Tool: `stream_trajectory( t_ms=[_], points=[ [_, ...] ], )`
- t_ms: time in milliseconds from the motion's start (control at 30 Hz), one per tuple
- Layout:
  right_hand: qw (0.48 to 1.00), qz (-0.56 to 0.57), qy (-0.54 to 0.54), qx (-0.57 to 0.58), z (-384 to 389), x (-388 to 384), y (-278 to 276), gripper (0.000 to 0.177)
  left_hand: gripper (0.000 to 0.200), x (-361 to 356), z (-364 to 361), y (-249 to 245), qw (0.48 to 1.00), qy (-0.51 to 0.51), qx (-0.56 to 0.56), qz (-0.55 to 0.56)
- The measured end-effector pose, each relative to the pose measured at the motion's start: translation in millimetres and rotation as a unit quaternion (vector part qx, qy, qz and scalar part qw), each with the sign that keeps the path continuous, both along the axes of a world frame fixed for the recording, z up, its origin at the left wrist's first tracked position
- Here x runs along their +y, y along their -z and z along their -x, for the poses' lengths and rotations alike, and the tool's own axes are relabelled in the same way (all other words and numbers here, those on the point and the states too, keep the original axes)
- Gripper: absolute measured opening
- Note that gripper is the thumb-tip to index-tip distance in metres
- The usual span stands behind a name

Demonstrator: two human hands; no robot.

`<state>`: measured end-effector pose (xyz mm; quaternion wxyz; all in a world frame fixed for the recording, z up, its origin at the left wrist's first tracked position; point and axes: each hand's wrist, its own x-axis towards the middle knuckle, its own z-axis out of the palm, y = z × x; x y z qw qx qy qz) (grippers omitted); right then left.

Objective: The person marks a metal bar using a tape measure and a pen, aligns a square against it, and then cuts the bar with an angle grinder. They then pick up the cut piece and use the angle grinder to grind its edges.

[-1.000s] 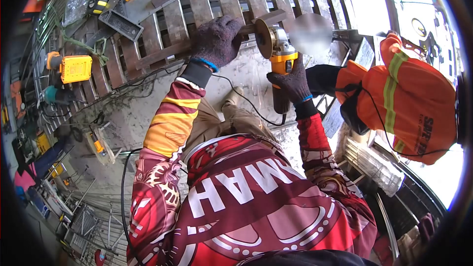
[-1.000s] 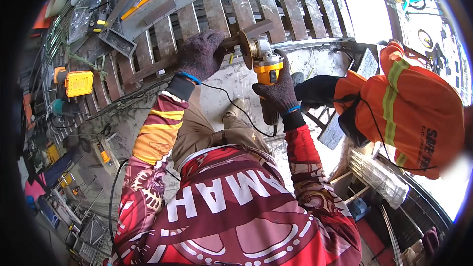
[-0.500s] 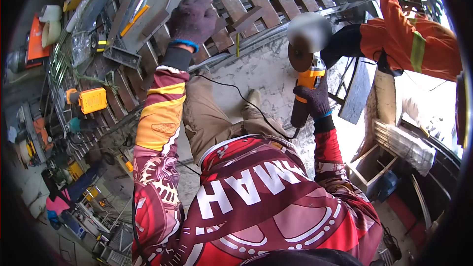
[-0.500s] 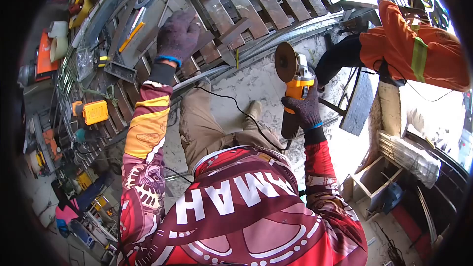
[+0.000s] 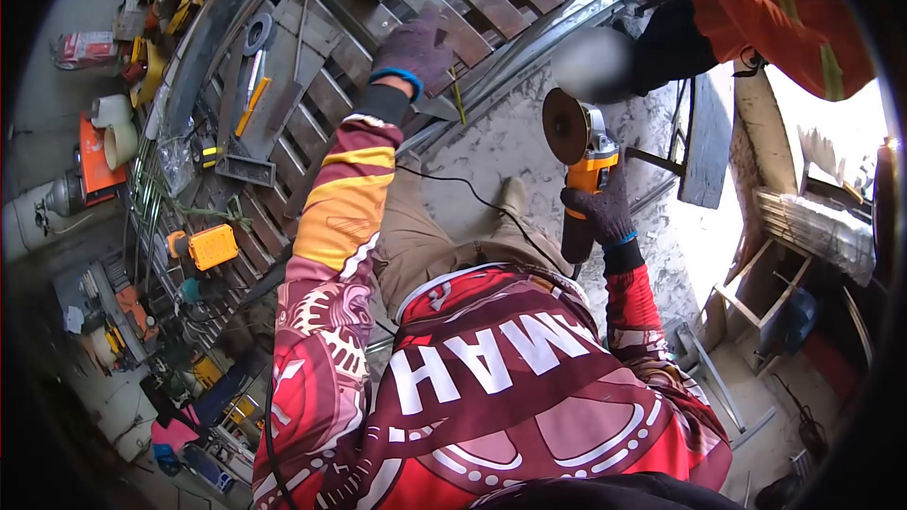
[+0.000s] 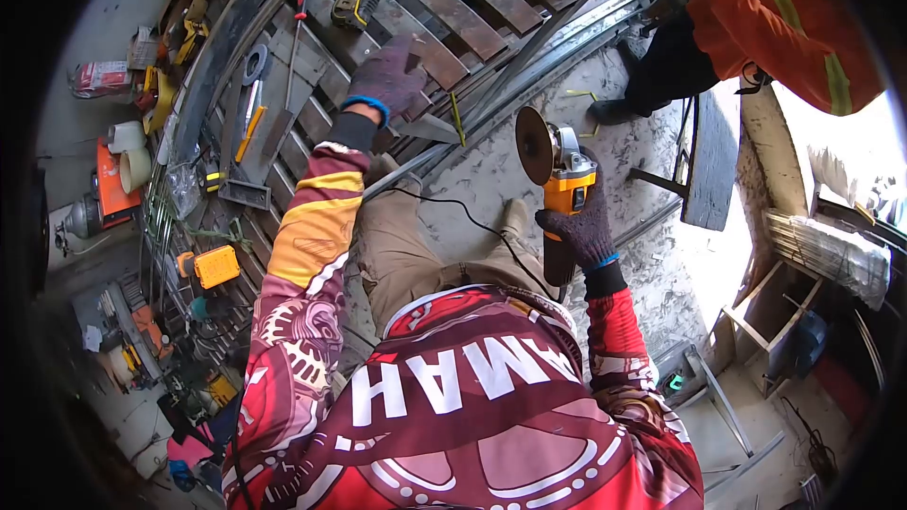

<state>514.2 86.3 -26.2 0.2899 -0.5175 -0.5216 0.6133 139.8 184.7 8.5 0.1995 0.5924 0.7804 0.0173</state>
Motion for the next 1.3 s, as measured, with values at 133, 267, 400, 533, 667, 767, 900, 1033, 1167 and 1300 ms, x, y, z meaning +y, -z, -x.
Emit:
stream_trajectory(
  t_ms=[133, 267, 400, 533, 667, 767, 900, 1033, 1167, 1300],
  points=[
    [1.000, -0.001, -0.013, -0.001, -1, 7, -1, 0.080, 0.056, -34, 34, -1, 0.964, -0.053, -0.182, -0.187],
    [0.999, 0.028, -0.025, 0.004, 14, 22, -8, 0.081, 0.052, -50, 49, 6, 0.895, -0.141, -0.307, -0.292],
    [0.994, 0.072, -0.082, -0.004, 32, 36, -21, 0.096, 0.041, -52, 52, 6, 0.794, -0.252, -0.394, -0.387],
    [0.993, -0.005, -0.120, 0.019, 49, 38, -11, 0.088, 0.039, -53, 47, -8, 0.687, -0.327, -0.503, -0.411],
    [0.988, -0.048, -0.144, 0.012, 61, 33, -22, 0.101, 0.036, -73, 41, 6, 0.586, -0.348, -0.626, -0.379],
    [0.986, -0.031, -0.162, 0.004, 62, 32, -19, 0.108, 0.049, -98, 32, 10, 0.494, -0.365, -0.698, -0.368],
    [0.979, -0.056, -0.196, -0.023, 67, 33, -28, 0.113, 0.054, -108, 6, -5, 0.612, -0.390, -0.590, -0.355],
    [0.974, -0.071, -0.216, -0.015, 75, 35, -27, 0.115, 0.065, -109, -7, -26, 0.740, -0.314, -0.466, -0.370],
    [0.972, -0.084, -0.220, 0.000, 85, 35, -30, 0.113, 0.065, -108, -11, -24, 0.769, -0.288, -0.441, -0.361],
    [0.968, -0.097, -0.230, -0.001, 91, 38, -26, 0.112, 0.064, -108, -22, -25, 0.775, -0.271, -0.443, -0.360]
  ],
)
